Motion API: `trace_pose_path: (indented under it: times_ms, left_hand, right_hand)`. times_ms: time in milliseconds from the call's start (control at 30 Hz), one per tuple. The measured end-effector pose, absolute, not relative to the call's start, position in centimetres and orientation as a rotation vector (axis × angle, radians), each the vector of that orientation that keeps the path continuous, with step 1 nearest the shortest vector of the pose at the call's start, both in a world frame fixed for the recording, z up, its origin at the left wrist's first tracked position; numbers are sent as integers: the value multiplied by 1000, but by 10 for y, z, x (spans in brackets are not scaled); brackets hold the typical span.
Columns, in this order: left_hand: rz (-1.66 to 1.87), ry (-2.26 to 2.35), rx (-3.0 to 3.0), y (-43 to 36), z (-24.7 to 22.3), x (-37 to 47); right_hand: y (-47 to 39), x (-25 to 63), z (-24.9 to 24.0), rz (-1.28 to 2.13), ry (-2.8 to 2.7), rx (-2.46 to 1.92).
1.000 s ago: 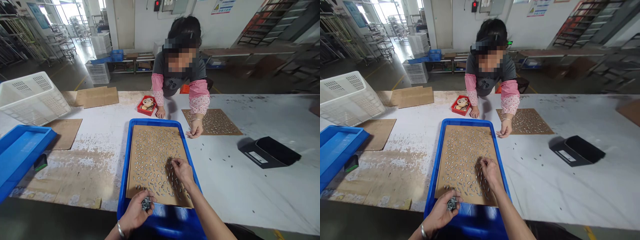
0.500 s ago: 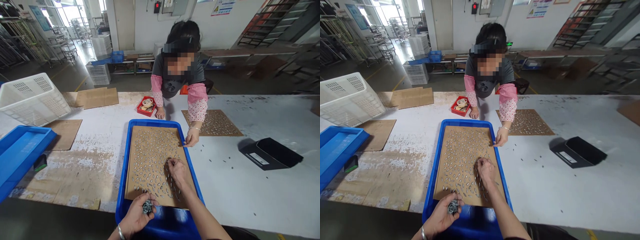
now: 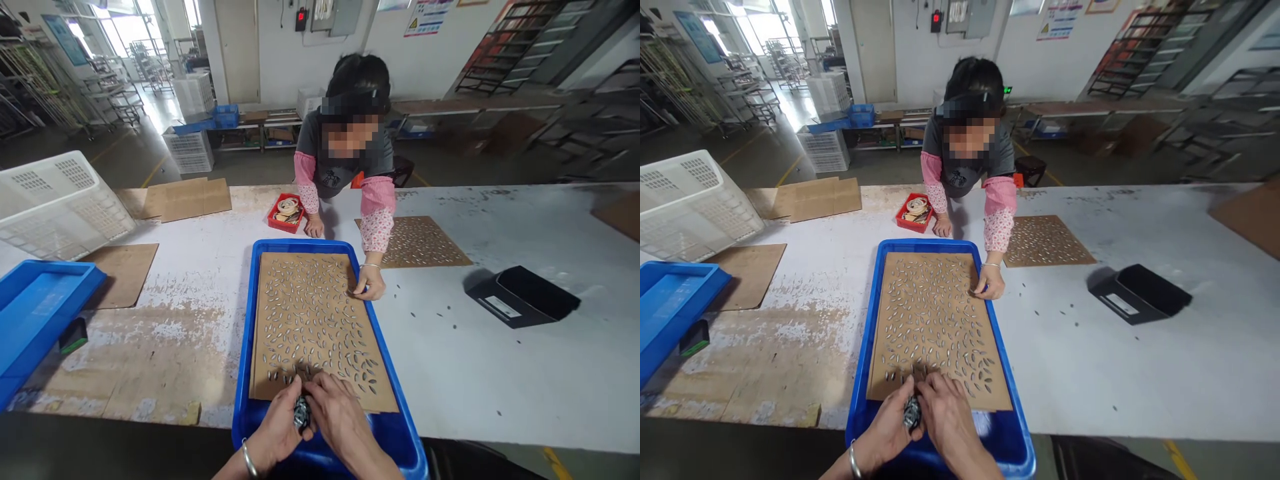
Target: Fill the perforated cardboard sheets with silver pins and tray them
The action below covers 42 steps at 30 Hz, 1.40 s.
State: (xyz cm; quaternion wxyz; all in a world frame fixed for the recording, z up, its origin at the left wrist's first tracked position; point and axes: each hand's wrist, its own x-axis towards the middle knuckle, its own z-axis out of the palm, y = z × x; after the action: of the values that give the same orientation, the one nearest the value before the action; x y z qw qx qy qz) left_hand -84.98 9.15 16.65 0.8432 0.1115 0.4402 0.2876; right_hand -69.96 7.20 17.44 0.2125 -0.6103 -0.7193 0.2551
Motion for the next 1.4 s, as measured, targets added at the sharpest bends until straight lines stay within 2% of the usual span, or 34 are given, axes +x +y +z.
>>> trace_pose_path:
  times_ms: [100,167,300,700,867,1000,1167,1400]
  left_hand:
    - [553,933,265,90,167,-853]
    - [521,946,291,88,167,-857]
    - [502,998,262,81,167,-864]
    - [617,1017,203,77,151,-868]
    - [655,1001,214,81,157,-862]
    - [661,1012,165,86,159,-858]
    - [661,1035,186,91,161,-856]
    - [548,1043,326,91,168,-878]
  right_hand:
    - [96,-670,170,674,-1855,-1775]
    - [130,-638,167,551,-1732,-2015]
    - [198,-598,158,560,-1708,-2367]
    - [233,-603,140,526,-1984,-2254]
    - [201,-627,162,497,-1975,-2139]
    - [129,-682,178,796,-2301,-1560]
    - [79,-728,175,537,-2381,-1727]
    - [82,-739,181,853,-2137,-1767]
